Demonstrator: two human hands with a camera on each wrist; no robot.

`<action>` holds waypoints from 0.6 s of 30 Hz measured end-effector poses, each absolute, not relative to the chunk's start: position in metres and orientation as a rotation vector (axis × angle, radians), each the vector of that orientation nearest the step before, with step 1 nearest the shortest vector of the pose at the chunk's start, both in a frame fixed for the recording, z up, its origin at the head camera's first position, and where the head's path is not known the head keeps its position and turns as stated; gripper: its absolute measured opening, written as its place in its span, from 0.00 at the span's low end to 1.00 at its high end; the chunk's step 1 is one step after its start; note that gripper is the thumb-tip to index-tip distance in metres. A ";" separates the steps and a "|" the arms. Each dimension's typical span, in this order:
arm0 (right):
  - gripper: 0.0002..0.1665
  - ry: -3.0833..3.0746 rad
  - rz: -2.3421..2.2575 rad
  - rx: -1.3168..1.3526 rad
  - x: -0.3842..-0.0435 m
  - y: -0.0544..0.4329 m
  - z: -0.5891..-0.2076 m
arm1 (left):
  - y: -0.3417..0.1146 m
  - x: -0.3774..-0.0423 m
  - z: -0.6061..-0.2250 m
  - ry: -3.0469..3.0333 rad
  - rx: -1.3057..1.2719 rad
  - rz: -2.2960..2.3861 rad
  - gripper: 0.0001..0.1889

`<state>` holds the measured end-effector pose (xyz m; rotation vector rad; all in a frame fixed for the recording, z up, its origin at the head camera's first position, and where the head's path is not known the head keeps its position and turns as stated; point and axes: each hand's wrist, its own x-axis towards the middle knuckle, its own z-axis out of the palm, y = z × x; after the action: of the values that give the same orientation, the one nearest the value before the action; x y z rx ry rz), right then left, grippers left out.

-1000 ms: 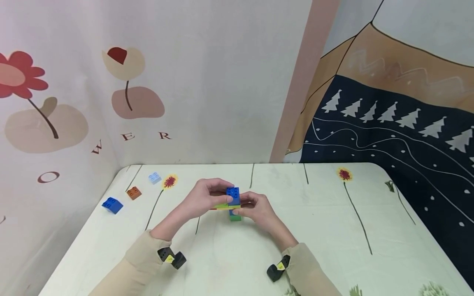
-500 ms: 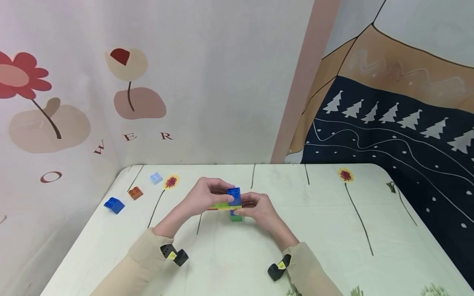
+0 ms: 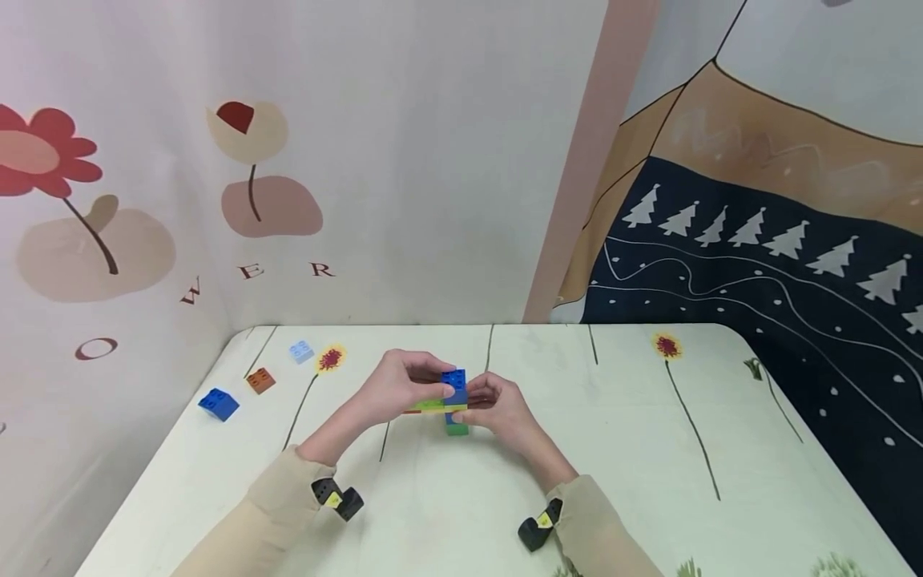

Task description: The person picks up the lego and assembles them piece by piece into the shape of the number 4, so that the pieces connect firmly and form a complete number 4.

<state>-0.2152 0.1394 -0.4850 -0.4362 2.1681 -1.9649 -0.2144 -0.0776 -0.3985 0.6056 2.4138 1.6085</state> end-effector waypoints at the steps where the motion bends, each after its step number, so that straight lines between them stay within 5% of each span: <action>1: 0.22 2.159 -1.973 -0.450 -0.215 0.139 -0.485 | -0.077 -0.215 -0.398 2.422 0.619 1.594 0.13; 18: 0.19 2.177 -1.978 -0.458 -0.214 0.139 -0.485 | -0.081 -0.209 -0.396 2.427 0.647 1.553 0.16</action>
<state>-0.2139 0.1395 -0.4848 -0.4584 2.1769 -1.9780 -0.2085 -0.0810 -0.3956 0.6467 2.4267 1.5528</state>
